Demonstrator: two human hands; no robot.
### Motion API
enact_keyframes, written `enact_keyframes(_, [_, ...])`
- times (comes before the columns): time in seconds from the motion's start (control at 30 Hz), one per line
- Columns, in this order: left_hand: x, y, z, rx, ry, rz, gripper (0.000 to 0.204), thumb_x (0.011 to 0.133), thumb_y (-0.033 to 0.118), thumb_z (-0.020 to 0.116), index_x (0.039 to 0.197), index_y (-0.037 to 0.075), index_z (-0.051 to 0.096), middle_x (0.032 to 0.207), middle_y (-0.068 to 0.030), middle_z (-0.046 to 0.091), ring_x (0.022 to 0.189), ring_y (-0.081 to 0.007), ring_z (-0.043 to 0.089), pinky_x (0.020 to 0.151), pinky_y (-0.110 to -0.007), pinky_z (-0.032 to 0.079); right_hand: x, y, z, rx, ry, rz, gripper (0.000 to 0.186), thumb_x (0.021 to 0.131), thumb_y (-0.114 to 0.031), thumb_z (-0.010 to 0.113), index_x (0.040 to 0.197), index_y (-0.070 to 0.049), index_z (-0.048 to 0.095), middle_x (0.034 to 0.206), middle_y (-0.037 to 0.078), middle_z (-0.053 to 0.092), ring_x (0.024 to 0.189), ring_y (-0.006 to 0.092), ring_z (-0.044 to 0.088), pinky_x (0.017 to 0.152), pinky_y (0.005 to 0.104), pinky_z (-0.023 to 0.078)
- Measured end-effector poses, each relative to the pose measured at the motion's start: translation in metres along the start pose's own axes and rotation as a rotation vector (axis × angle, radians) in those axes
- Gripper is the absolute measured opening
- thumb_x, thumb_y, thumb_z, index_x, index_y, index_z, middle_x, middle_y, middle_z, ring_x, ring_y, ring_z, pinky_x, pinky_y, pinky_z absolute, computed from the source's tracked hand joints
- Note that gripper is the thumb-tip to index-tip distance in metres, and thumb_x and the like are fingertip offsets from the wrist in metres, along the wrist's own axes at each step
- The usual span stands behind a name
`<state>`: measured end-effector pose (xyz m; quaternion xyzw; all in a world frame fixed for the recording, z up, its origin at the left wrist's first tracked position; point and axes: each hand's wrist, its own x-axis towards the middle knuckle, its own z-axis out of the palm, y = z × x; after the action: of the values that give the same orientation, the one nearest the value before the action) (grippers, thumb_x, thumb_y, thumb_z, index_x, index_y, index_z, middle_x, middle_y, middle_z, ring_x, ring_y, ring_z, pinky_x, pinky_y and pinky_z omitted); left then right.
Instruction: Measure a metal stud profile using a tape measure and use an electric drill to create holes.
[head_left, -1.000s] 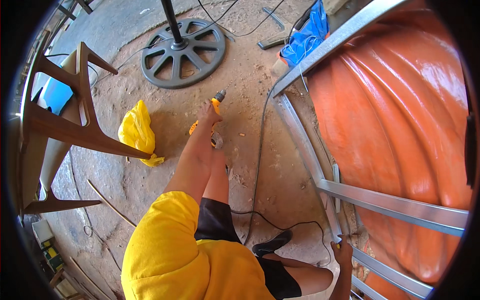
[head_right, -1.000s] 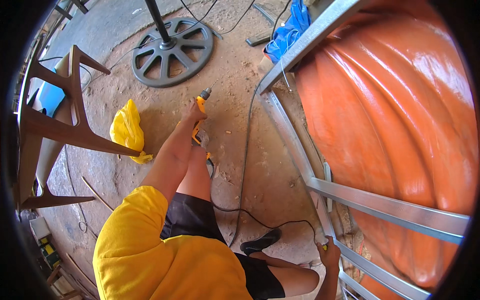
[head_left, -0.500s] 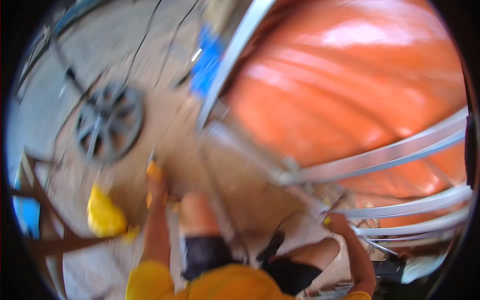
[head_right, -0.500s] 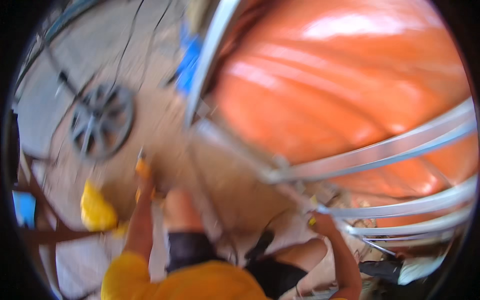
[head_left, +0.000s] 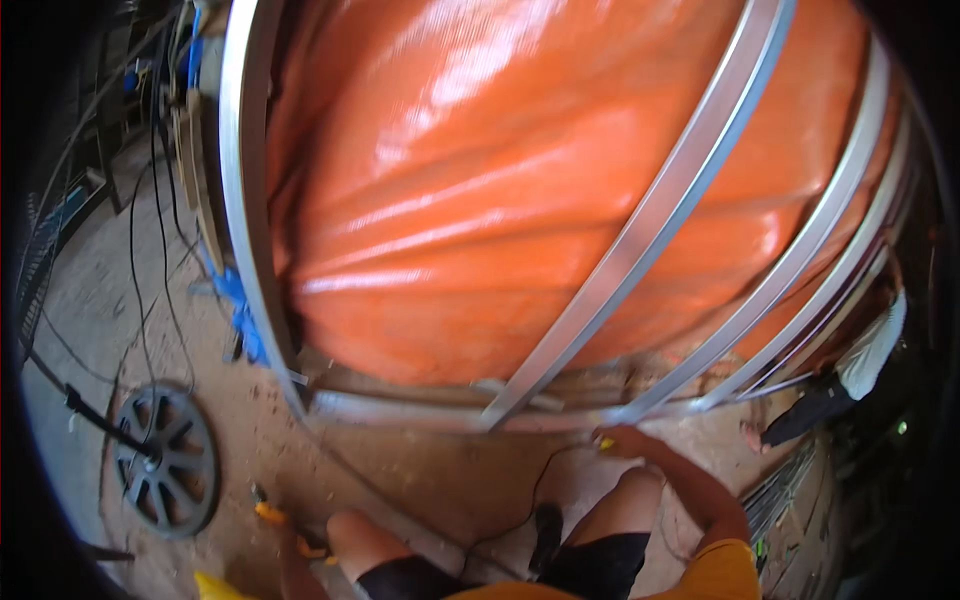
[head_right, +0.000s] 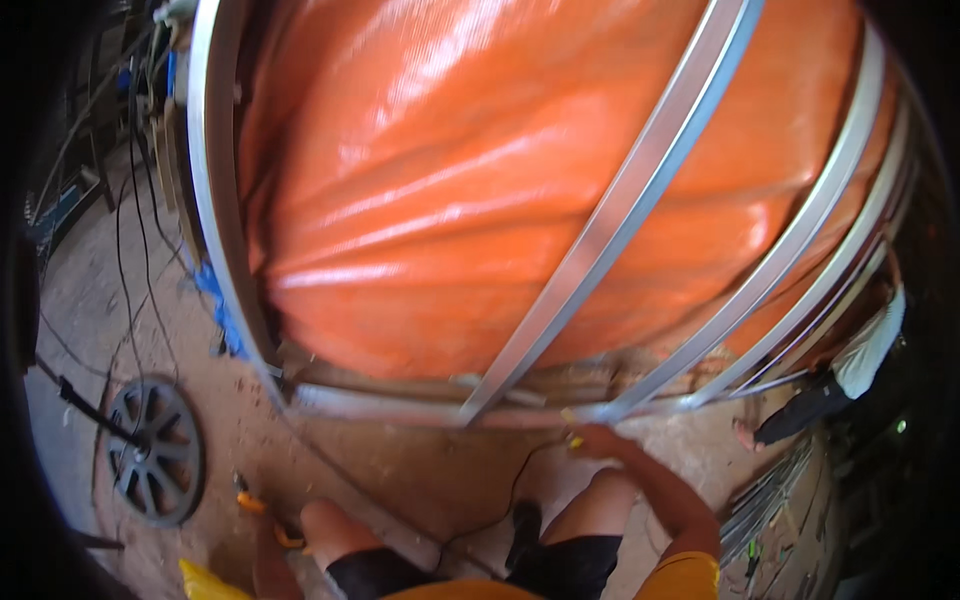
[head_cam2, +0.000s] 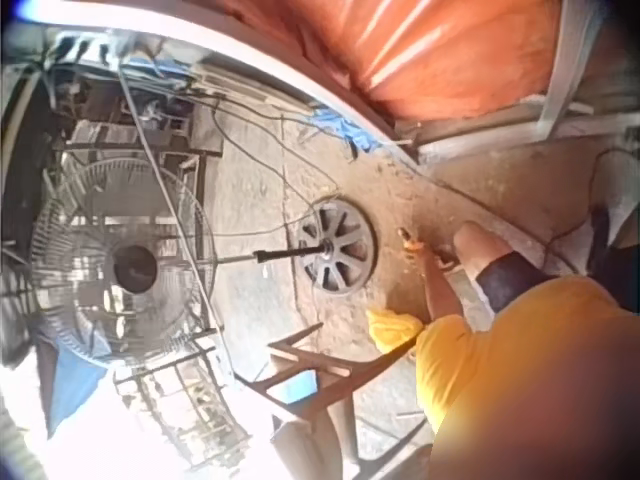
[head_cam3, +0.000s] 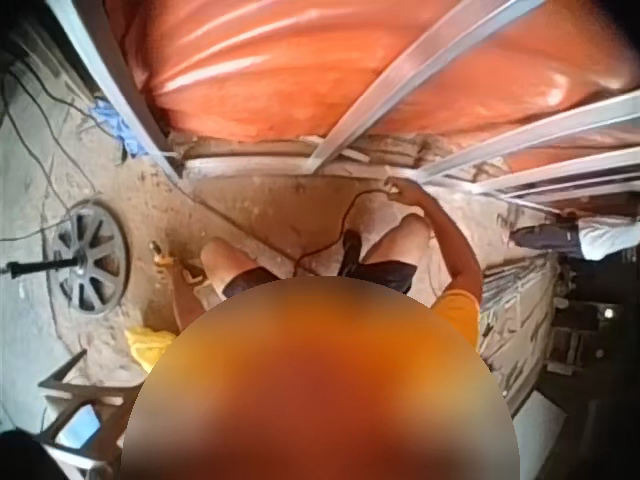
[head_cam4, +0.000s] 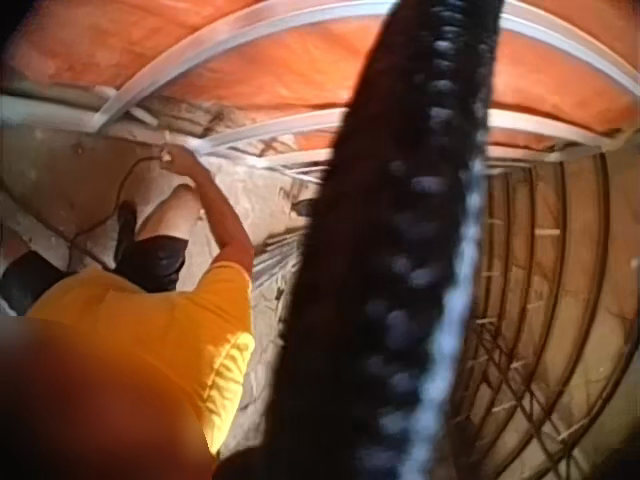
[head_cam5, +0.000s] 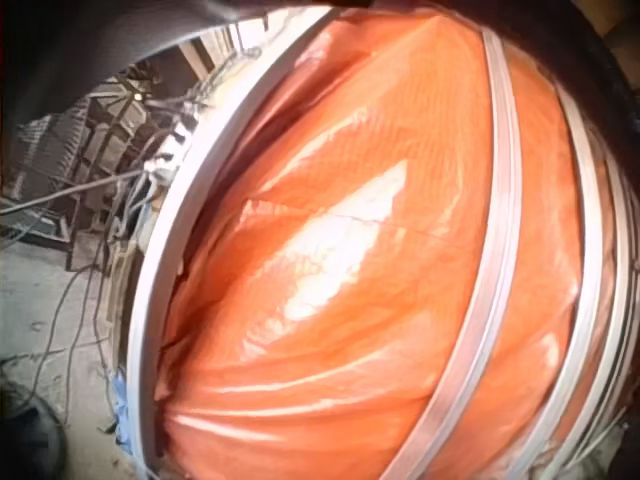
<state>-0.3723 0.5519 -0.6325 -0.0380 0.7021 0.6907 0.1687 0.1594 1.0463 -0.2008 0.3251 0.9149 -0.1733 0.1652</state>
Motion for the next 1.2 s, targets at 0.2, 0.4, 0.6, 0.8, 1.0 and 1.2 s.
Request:
enact_keyframes(0.2, [0.008, -0.018, -0.027, 0.967, 0.153, -0.166, 0.101, 0.075, 0.034, 0.069, 0.145, 0.014, -0.002, 0.142, -0.0253, 0.022, 0.131, -0.0391, 0.024, 0.105, -0.047, 0.026, 0.005, 0.029, -0.003, 0.701, 0.096, 0.193, 0.024, 0.08, -0.01, 0.06, 0.103, -0.003, 0.056, 0.08, 0.006, 0.058, 0.071, 0.0149, 0.056, 0.062, 0.0287, 0.047])
enact_keyframes(0.4, [-0.01, 0.019, -0.018, 1.079, 0.121, -0.266, 0.119, 0.066, 0.043, 0.076, 0.145, 0.015, -0.01, 0.144, -0.0302, 0.012, 0.135, -0.0455, 0.011, 0.108, -0.054, 0.017, 0.002, -0.001, 0.012, 0.779, -0.118, 0.192, 0.021, 0.081, -0.008, 0.056, 0.1, -0.001, 0.053, 0.075, 0.007, 0.057, 0.067, 0.0138, 0.057, 0.061, 0.0265, 0.047])
enact_keyframes(0.6, [0.019, -0.023, -0.126, 0.992, 0.142, -0.042, 0.113, 0.069, 0.046, 0.071, 0.145, 0.01, -0.003, 0.141, -0.0295, 0.022, 0.13, -0.0488, 0.02, 0.108, -0.051, 0.021, 0.066, 0.017, 0.071, 0.918, -0.235, 0.12, 0.017, 0.079, -0.012, 0.06, 0.091, 0.0, 0.056, 0.073, 0.006, 0.057, 0.067, 0.0128, 0.056, 0.062, 0.0272, 0.046])
enact_keyframes(0.8, [0.022, 0.022, -0.105, 1.194, -0.269, 0.289, 0.067, 0.078, 0.029, 0.062, 0.134, 0.004, 0.034, 0.128, -0.0225, 0.043, 0.115, -0.0378, 0.047, 0.094, -0.046, 0.04, 0.137, 0.032, 0.154, 0.622, -0.309, -0.145, 0.02, 0.079, -0.02, 0.067, 0.078, -0.002, 0.057, 0.066, 0.003, 0.054, 0.064, 0.0108, 0.052, 0.058, 0.0283, 0.043])
enact_keyframes(1.0, [-0.117, 0.08, 0.187, 0.629, -0.783, 0.175, 0.045, 0.083, 0.014, 0.065, 0.125, 0.007, 0.047, 0.098, -0.0113, 0.062, 0.089, -0.0248, 0.063, 0.072, -0.036, 0.053, 0.195, -0.046, 0.185, 0.315, -0.181, -0.562, 0.052, 0.071, -0.025, 0.07, 0.111, -0.002, 0.046, 0.081, 0.017, 0.062, 0.077, 0.0307, 0.063, 0.066, 0.041, 0.049])
enact_keyframes(1.2, [-0.253, 0.079, 0.345, 0.053, -1.068, 0.056, 0.038, 0.084, 0.003, 0.062, 0.121, -0.002, 0.051, 0.109, -0.0082, 0.061, 0.093, -0.0136, 0.06, 0.081, -0.028, 0.052, 0.181, -0.1, 0.144, 0.097, -0.18, -0.607, 0.083, 0.065, -0.028, 0.073, 0.13, -0.004, 0.028, 0.101, 0.023, 0.06, 0.085, 0.0362, 0.062, 0.071, 0.0432, 0.051])
